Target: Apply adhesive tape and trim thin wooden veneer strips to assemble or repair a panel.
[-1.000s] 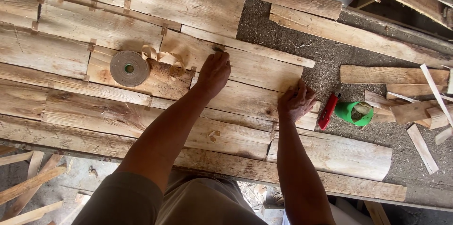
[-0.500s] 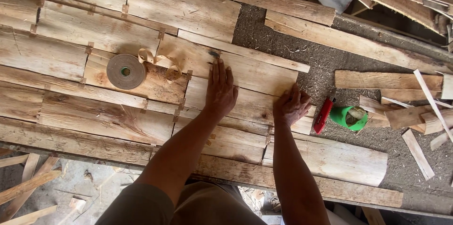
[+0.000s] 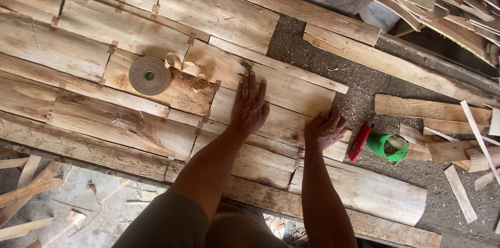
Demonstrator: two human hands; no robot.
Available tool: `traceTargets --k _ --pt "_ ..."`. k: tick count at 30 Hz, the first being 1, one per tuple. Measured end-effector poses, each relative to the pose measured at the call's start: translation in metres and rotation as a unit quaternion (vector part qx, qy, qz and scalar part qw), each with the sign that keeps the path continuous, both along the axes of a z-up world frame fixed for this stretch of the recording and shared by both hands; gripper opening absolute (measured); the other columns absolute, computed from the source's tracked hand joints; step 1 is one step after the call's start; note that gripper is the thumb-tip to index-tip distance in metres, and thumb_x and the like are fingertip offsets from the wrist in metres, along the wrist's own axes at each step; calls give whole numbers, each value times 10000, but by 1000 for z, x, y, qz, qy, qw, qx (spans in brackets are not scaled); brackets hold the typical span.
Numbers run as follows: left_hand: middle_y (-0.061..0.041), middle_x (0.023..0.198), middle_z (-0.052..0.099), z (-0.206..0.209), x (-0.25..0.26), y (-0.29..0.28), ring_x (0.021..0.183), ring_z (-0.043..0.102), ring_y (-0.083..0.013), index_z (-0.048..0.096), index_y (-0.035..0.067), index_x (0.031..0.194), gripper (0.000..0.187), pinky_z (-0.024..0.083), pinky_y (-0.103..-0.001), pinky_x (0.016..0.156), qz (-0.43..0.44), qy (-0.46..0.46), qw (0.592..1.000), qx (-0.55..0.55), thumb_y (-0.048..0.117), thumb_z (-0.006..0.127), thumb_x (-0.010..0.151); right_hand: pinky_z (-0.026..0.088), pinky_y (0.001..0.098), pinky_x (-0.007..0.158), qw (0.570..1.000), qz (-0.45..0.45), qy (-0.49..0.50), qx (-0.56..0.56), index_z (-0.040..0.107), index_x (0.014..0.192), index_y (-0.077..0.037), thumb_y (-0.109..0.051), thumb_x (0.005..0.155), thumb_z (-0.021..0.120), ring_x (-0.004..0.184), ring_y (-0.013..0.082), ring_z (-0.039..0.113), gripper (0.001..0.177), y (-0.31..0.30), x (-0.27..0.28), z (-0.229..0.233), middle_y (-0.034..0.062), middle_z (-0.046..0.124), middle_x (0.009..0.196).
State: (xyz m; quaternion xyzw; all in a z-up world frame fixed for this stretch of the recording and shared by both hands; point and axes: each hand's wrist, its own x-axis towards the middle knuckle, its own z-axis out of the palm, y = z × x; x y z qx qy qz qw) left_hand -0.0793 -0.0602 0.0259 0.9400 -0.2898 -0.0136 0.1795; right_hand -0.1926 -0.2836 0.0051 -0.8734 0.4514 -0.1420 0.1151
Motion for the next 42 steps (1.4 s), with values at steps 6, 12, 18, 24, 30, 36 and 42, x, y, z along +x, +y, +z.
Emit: traceTargets --k 6,12,18,24,30,36,42 --pt "-339 1666 34 18 5 -1 1571 44 -463 287 -8 1601 724 38 -524 1285 -2 55 997 46 416 389 1023 422 557 982 998 -36 -5 48 588 1432 -205 -373 978 573 1168 331 500 484 -3 5 9 150 546 1247" --pt "-333 1671 68 9 5 -1 1569 51 -455 293 -4 1595 727 37 -513 1279 5 36 999 25 427 389 1018 398 534 1129 984 124 -15 -127 619 1390 -309 -288 1005 642 1274 223 526 386 10 39 -12 37 596 1367" --pt "-347 1657 121 11 7 -2 1568 86 -459 334 -9 1571 702 55 -525 1284 13 50 999 -8 393 437 1005 198 577 1201 916 366 156 -53 447 1538 -152 -293 967 616 1506 347 287 612 64 127 34 157 347 1637" --pt "-365 1631 203 19 12 -3 1558 155 -478 398 -28 1520 698 88 -530 1285 16 68 998 7 352 500 942 76 593 1228 897 432 92 25 386 1549 -125 -303 859 597 1531 335 230 743 82 153 54 122 338 1624" --pt "-369 1628 204 13 10 -3 1553 148 -483 405 -32 1528 692 84 -535 1284 14 46 999 -17 344 478 952 75 599 1292 893 449 23 -9 512 1570 -159 -265 1037 575 1592 348 271 547 70 147 10 87 383 1691" --pt "-365 1630 205 18 12 -3 1560 147 -476 389 -39 1534 711 89 -529 1288 13 57 998 8 351 481 947 80 605 1251 895 444 35 15 532 1510 -152 -268 949 579 1542 364 276 574 76 153 29 109 400 1638" --pt "-343 1645 171 15 14 -5 1564 112 -451 367 -24 1537 697 73 -514 1278 15 75 996 33 373 448 970 161 591 1244 909 416 -2 12 625 1456 -202 -295 1046 574 1528 339 345 423 76 157 13 80 477 1604"
